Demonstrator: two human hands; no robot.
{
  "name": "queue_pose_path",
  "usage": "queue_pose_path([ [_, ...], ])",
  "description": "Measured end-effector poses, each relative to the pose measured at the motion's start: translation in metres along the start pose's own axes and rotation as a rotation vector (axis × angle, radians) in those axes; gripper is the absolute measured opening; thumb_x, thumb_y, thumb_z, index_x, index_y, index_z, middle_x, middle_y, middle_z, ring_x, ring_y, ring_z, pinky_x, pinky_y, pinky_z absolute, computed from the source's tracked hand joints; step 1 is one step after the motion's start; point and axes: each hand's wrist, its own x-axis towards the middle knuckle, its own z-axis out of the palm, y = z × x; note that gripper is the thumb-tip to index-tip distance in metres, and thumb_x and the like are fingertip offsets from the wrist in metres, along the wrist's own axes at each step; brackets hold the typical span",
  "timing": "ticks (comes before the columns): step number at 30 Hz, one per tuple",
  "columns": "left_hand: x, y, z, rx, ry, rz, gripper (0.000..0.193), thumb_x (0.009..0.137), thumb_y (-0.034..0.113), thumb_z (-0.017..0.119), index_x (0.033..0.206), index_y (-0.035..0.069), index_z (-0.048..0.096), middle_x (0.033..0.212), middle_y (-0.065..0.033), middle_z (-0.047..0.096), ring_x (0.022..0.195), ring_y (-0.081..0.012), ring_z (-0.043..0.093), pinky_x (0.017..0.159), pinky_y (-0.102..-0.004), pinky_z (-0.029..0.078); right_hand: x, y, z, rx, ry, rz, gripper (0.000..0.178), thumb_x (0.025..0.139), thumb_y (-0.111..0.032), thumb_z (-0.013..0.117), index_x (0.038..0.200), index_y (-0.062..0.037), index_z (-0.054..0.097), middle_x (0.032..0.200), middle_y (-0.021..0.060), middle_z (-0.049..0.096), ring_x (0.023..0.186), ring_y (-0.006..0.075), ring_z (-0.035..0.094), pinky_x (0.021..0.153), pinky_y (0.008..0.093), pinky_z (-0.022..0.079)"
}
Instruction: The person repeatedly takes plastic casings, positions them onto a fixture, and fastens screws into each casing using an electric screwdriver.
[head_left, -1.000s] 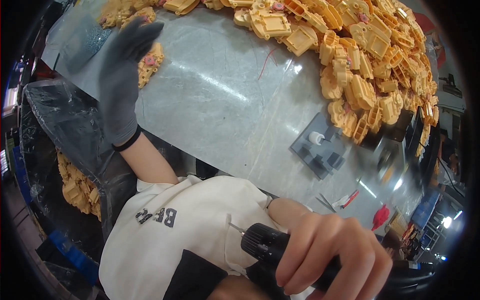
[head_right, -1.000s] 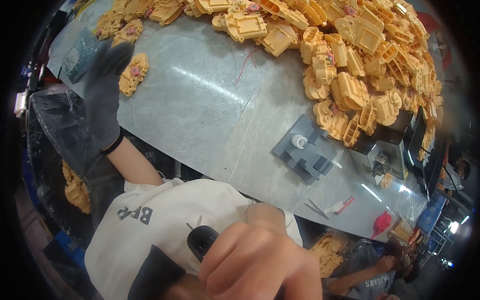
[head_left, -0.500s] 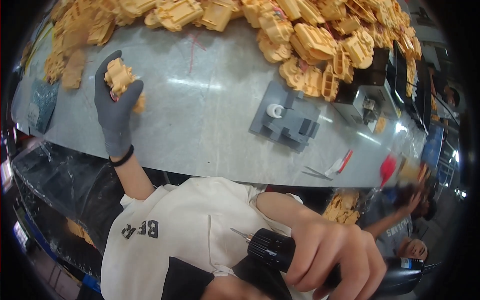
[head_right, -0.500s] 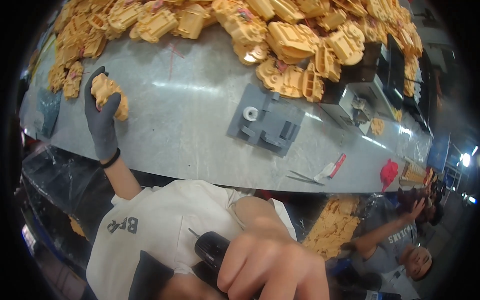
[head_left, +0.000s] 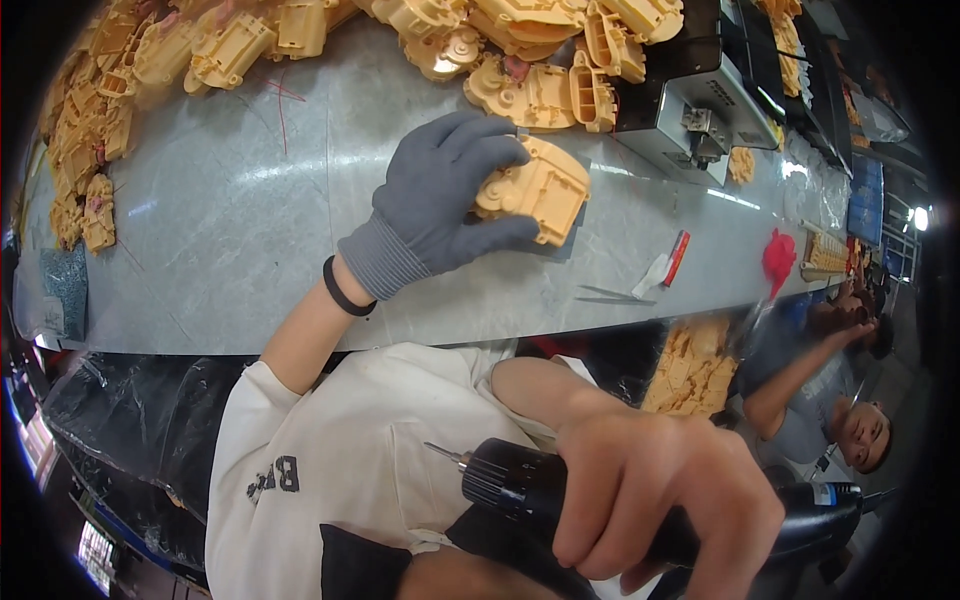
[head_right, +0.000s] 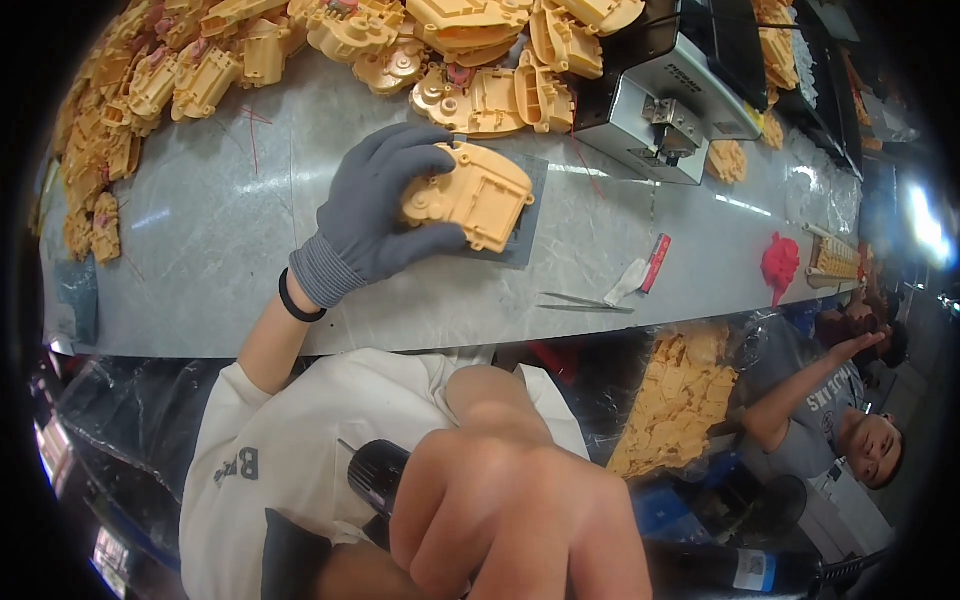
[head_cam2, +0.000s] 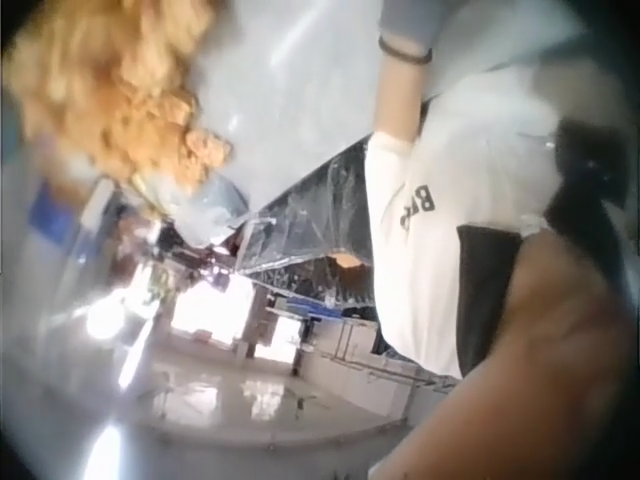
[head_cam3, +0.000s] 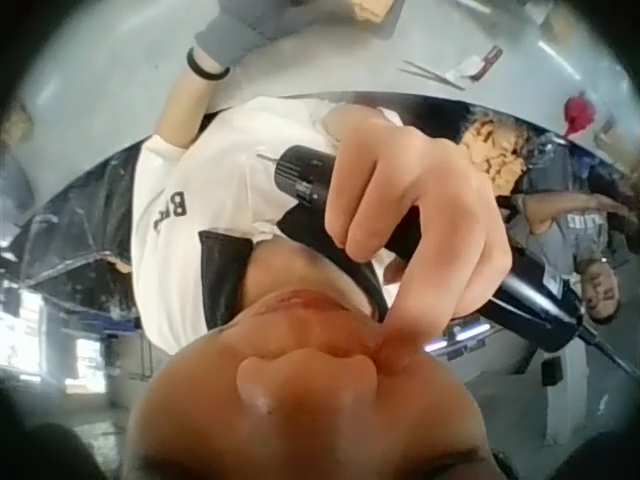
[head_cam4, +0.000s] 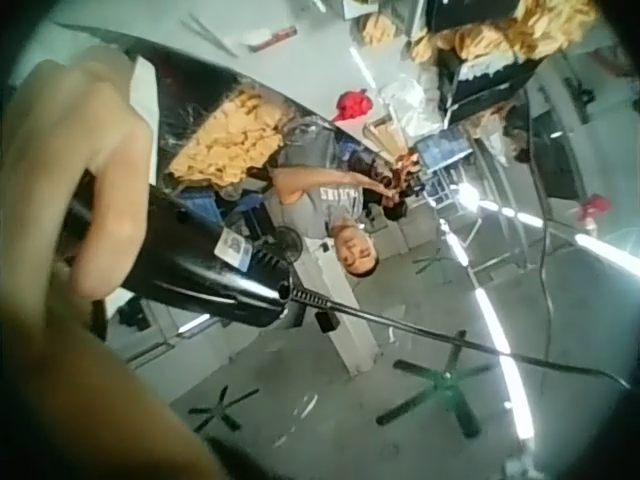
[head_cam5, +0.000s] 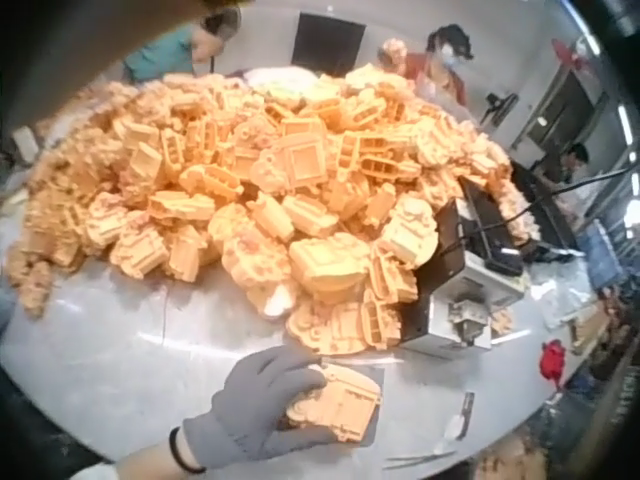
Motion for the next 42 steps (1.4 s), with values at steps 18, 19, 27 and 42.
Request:
queue_pose_path([
  [18,0.018,0.032,0.005,0.232,-0.127,0.153,0.069,0.065,0.038,0.074,0.126,0.017,0.048,0.130,-0.0138,0.044,0.118,-0.0356,0.042,0.099,-0.0454,0.035,-0.010,-0.028,-0.005,-0.194,-0.121,0.075,0.025,0.070,0.008,0.056,0.090,-0.0054,0.052,0.079,0.0090,0.064,0.043,0.0156,0.048,0.042,0.0237,0.042],
  [19,0.014,0.012,0.011,0.359,-0.224,0.041,0.066,0.067,0.042,0.072,0.124,0.018,0.050,0.128,-0.0128,0.046,0.118,-0.0332,0.041,0.101,-0.0444,0.033,-0.020,-0.038,-0.033,-0.248,-0.159,0.062,0.044,0.069,0.006,0.068,0.105,-0.0066,0.047,0.070,0.0099,0.064,0.048,0.0212,0.060,0.047,0.0292,0.052],
  [27,-0.024,0.015,-0.005,0.282,-0.124,-0.031,0.068,0.069,0.032,0.074,0.129,0.015,0.047,0.132,-0.0206,0.041,0.114,-0.0371,0.046,0.092,-0.0431,0.041,0.015,-0.143,-0.119,-1.442,0.533,-0.291,0.041,0.075,0.005,0.060,0.113,0.0029,0.045,0.065,0.0125,0.058,0.049,0.0196,0.054,0.055,0.0341,0.049],
  [42,-0.040,-0.011,0.005,0.035,0.023,-0.119,0.067,0.068,0.031,0.075,0.125,0.006,0.049,0.109,-0.0140,0.056,0.103,-0.0306,0.052,0.091,-0.0398,0.038,-0.007,-0.099,-0.134,-1.243,0.708,0.046,0.036,0.068,0.008,0.060,0.101,0.0032,0.047,0.060,0.0062,0.051,0.045,0.0149,0.049,0.049,0.0283,0.042],
])
